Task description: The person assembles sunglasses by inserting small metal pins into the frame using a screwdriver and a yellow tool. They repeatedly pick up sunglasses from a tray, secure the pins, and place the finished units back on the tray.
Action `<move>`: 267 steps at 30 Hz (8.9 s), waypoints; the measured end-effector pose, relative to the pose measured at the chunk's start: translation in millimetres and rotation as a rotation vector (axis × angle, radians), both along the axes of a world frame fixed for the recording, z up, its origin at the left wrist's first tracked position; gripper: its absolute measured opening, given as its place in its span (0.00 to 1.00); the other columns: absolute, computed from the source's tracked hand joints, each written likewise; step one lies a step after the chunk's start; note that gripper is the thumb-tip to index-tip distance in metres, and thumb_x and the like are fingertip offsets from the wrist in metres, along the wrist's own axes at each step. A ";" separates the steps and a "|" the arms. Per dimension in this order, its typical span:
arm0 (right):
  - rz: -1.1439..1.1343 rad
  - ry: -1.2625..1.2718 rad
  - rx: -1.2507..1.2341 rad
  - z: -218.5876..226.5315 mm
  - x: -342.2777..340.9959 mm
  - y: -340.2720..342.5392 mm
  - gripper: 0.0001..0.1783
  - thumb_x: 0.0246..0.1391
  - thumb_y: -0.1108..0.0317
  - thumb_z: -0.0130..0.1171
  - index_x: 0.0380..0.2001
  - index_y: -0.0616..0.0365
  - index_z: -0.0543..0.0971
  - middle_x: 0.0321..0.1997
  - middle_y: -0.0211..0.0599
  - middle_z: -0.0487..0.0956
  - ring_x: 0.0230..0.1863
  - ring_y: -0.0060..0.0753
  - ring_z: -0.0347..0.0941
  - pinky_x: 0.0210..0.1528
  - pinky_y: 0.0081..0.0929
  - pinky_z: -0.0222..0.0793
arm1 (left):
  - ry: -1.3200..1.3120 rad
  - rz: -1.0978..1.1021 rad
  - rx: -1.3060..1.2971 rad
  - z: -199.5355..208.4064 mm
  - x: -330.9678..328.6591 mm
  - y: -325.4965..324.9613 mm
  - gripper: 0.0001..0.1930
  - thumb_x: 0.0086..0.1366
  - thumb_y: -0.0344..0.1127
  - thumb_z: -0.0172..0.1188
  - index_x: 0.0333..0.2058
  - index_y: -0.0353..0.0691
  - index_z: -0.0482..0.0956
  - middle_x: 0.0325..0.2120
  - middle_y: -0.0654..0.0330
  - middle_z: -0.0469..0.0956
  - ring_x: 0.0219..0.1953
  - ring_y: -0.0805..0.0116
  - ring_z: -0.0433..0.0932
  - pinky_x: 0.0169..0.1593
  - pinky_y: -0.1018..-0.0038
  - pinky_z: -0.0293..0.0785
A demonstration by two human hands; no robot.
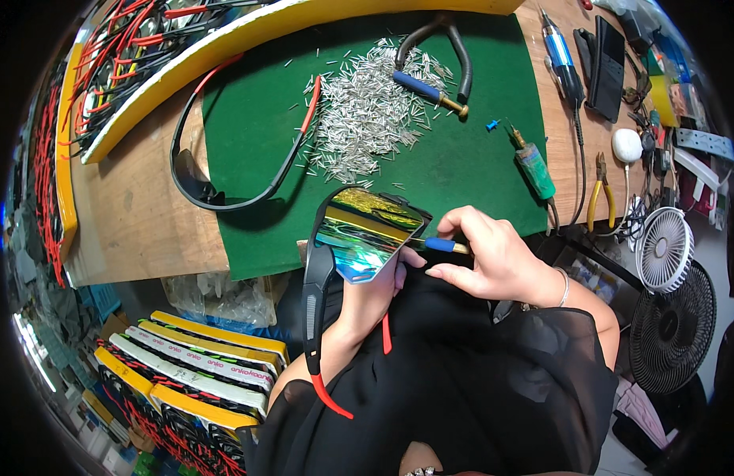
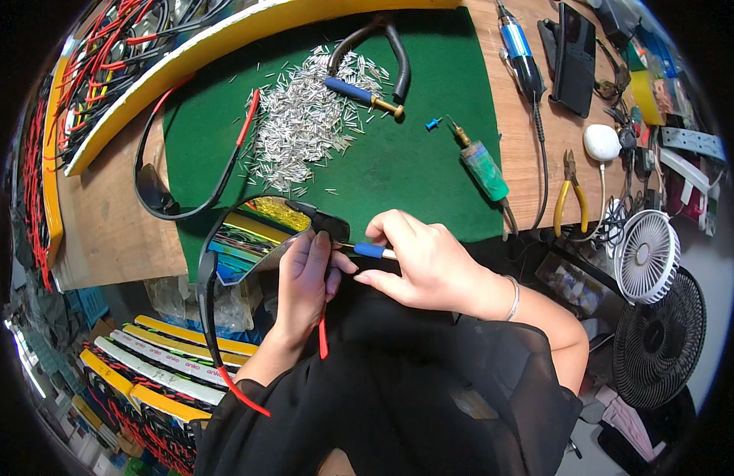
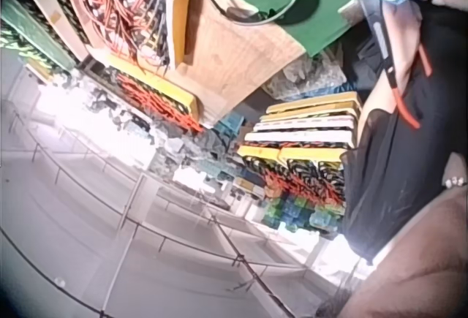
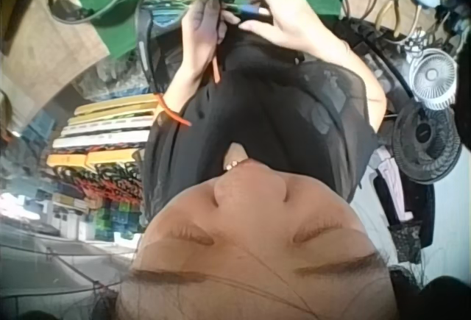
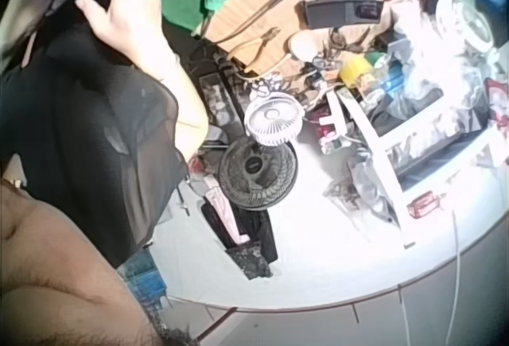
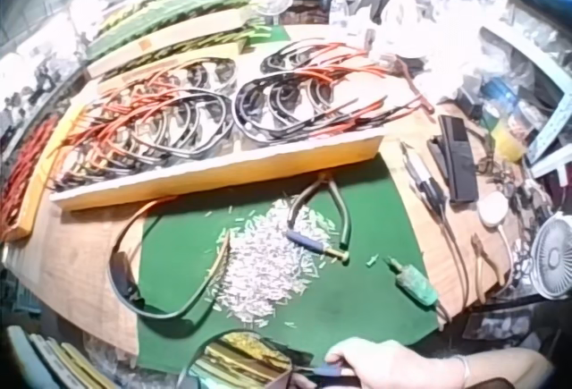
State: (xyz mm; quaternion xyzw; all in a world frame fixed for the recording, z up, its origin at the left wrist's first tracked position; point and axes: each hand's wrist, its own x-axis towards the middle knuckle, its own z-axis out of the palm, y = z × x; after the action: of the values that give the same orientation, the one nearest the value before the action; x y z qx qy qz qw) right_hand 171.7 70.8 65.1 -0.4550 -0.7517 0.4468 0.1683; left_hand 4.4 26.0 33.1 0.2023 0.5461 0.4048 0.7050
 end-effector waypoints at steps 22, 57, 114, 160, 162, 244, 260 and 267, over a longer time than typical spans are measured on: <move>0.089 -0.027 0.030 -17.5 11.1 -3.2 0.13 0.51 0.63 0.55 0.32 0.62 0.70 0.22 0.43 0.74 0.23 0.44 0.73 0.26 0.33 0.69 | -0.005 -0.023 -0.010 -0.5 -0.3 1.3 0.13 0.69 0.37 0.40 0.30 0.36 0.68 0.18 0.58 0.74 0.10 0.83 0.59 0.14 0.88 0.53; -0.056 -0.047 -0.046 -5.3 3.4 -10.6 0.12 0.50 0.63 0.56 0.30 0.62 0.72 0.24 0.45 0.75 0.25 0.46 0.74 0.27 0.33 0.69 | 0.008 -0.033 -0.026 -2.8 -1.7 -2.0 0.14 0.68 0.38 0.41 0.30 0.34 0.70 0.18 0.59 0.75 0.11 0.83 0.59 0.14 0.87 0.53; -0.364 -0.277 0.784 -12.1 53.2 44.4 0.16 0.41 0.71 0.59 0.37 0.61 0.71 0.34 0.43 0.70 0.39 0.44 0.65 0.43 0.34 0.63 | -0.108 -0.075 -0.089 13.8 1.5 -6.0 0.14 0.68 0.41 0.41 0.31 0.36 0.66 0.20 0.60 0.74 0.12 0.84 0.58 0.14 0.87 0.53; -0.056 0.117 -0.263 -10.8 9.4 -58.8 0.19 0.46 0.70 0.57 0.43 0.60 0.68 0.35 0.43 0.70 0.35 0.41 0.71 0.38 0.30 0.67 | 0.489 -0.112 -0.120 3.5 -3.5 -24.4 0.18 0.66 0.39 0.43 0.16 0.42 0.67 0.06 0.68 0.60 0.10 0.78 0.58 0.15 0.80 0.51; -0.068 0.111 -0.275 -13.7 10.8 -58.3 0.19 0.46 0.70 0.57 0.43 0.60 0.68 0.35 0.44 0.71 0.35 0.41 0.71 0.38 0.30 0.67 | 0.498 -0.164 -0.020 -3.2 -4.9 -26.6 0.18 0.65 0.39 0.43 0.16 0.42 0.67 0.07 0.68 0.60 0.10 0.78 0.58 0.15 0.79 0.51; -0.167 0.273 0.154 -24.5 -9.2 -6.6 0.13 0.44 0.77 0.52 0.37 0.59 0.75 0.25 0.42 0.77 0.24 0.40 0.76 0.26 0.27 0.72 | -0.094 -0.046 -0.237 -2.0 5.5 -36.9 0.08 0.65 0.36 0.48 0.33 0.40 0.73 0.15 0.72 0.60 0.13 0.85 0.55 0.17 0.86 0.48; 0.074 0.058 0.072 -10.5 1.6 -7.1 0.18 0.44 0.70 0.55 0.42 0.58 0.73 0.30 0.41 0.76 0.31 0.42 0.73 0.34 0.32 0.69 | 0.073 -0.167 0.022 2.2 19.9 -25.9 0.17 0.65 0.46 0.45 0.20 0.45 0.70 0.08 0.71 0.59 0.10 0.83 0.54 0.15 0.84 0.45; -0.273 -0.533 0.670 8.3 65.5 45.2 0.20 0.47 0.63 0.59 0.42 0.61 0.72 0.36 0.44 0.72 0.38 0.45 0.68 0.41 0.35 0.64 | -0.148 -0.048 -0.150 8.3 -5.2 -17.5 0.16 0.68 0.42 0.40 0.28 0.37 0.69 0.14 0.65 0.68 0.09 0.83 0.55 0.12 0.87 0.47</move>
State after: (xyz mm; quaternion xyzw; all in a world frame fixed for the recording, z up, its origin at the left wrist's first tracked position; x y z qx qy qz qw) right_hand 237.2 116.0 73.3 -0.5696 -0.8051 0.0196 0.1641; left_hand -0.8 8.5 41.4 0.1314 0.5162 0.3594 0.7662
